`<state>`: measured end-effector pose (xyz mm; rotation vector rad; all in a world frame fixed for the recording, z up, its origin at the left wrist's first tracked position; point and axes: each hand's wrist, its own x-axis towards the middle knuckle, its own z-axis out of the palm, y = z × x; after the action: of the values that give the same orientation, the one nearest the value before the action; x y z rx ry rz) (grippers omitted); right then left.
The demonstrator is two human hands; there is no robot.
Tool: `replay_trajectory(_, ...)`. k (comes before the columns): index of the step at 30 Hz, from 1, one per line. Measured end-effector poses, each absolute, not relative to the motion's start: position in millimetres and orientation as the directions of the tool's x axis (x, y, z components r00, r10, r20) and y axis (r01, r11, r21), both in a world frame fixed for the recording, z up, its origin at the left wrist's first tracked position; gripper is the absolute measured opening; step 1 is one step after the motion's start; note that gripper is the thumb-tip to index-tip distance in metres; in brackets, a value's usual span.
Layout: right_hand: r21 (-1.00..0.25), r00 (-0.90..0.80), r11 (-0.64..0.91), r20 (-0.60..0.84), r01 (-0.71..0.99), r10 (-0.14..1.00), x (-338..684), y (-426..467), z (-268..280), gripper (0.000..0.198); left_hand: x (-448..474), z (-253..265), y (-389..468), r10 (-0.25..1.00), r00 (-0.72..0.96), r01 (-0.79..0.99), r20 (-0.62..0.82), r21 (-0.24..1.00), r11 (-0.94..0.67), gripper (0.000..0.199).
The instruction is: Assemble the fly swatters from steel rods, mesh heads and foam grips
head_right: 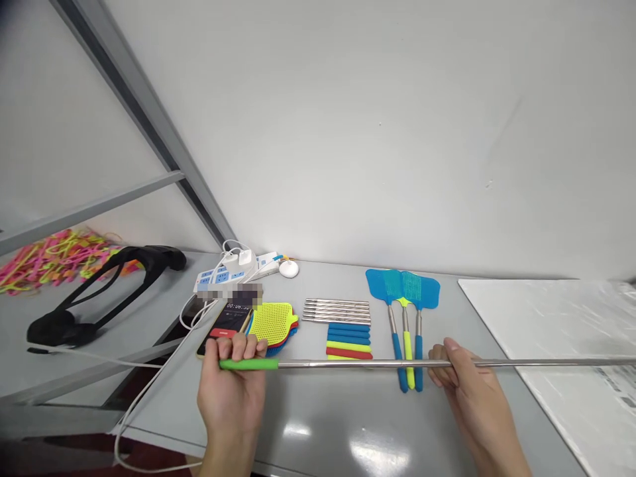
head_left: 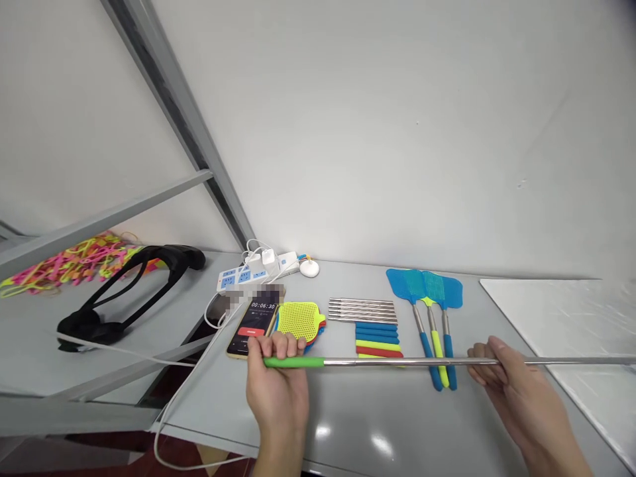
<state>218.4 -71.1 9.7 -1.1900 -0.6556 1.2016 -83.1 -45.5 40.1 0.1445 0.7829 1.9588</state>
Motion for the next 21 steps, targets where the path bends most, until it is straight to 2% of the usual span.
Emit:
replay_trajectory(5,-0.955,0.397,-0.013,-0.135,-0.296,0.908,196.9,-67.9,22.0,0.052,-61.6,39.8,-45.3,0.816,-0.531,-0.769,-0.226,0.533,-0.352,0.042)
replay_trajectory(10,-0.979,0.322,-0.028,-0.093,-0.201,0.942,153.8,-68.0,25.3,0.053,-26.0,41.5,-51.4,0.862,-0.454,-0.775,-0.226,0.577,-0.257,0.043)
replay_trajectory(13,-0.989,0.321,-0.022,-0.07,-0.149,0.944,141.1,-68.5,25.5,0.054,-19.9,42.4,-52.6,0.864,-0.452,-0.774,-0.223,0.579,-0.256,0.042)
replay_trajectory(15,-0.997,0.296,-0.028,-0.05,-0.077,0.954,141.2,-70.1,25.1,0.054,-25.4,44.4,-50.0,0.874,-0.425,-0.806,-0.237,0.539,-0.245,0.041)
replay_trajectory(18,-0.999,0.21,-0.05,-0.047,0.007,0.977,147.3,-73.3,22.4,0.053,-41.3,50.0,-44.2,0.897,-0.342,-0.888,-0.279,0.407,-0.212,0.036)
replay_trajectory(21,-0.995,0.183,-0.037,-0.053,-0.09,0.982,155.9,-74.7,19.2,0.052,-58.2,55.9,-39.8,0.904,-0.311,-0.93,-0.293,0.291,-0.225,0.037)
